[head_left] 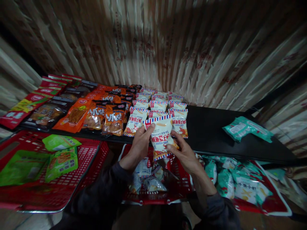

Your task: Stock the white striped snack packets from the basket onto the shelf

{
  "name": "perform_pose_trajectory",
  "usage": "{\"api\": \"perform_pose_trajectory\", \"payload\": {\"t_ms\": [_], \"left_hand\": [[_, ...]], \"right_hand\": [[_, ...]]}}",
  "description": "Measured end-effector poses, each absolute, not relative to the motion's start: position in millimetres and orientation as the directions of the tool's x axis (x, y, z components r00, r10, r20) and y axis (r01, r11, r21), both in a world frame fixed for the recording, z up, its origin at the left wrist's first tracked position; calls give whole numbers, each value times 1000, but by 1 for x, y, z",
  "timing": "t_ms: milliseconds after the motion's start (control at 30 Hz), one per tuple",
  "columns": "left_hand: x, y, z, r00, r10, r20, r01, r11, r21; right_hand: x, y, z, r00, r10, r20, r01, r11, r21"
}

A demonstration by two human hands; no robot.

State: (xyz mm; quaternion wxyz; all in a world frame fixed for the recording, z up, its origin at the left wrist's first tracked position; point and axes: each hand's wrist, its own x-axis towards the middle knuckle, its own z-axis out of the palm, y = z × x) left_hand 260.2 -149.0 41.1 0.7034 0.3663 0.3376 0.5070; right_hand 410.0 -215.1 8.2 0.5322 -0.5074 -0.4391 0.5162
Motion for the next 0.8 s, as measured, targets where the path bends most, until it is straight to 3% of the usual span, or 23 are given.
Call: {"api": "perform_pose_trajectory", "payload": {"t_ms": [200,367,500,600,800], "left_hand": [[242,-133,43,266,960,-90,-447,205,871],[213,-120,53,426,903,-53,-189,146,971],[207,-121,56,485,872,-66,-97,129,987],[209,-123,54,489,869,-77,-64,123,990],[209,-116,48,301,953,-26,-152,75,986]], "right_hand": [[420,-214,9,106,994,-6,55,-12,-998],[431,-219,12,108,994,19,175,-1,-985],[426,-221,14,36,999,39,242,29,-970],[421,-222,15,43,999,29,197,20,-980],[424,-218,14,119,992,-32,-86,-22,-996]]}}
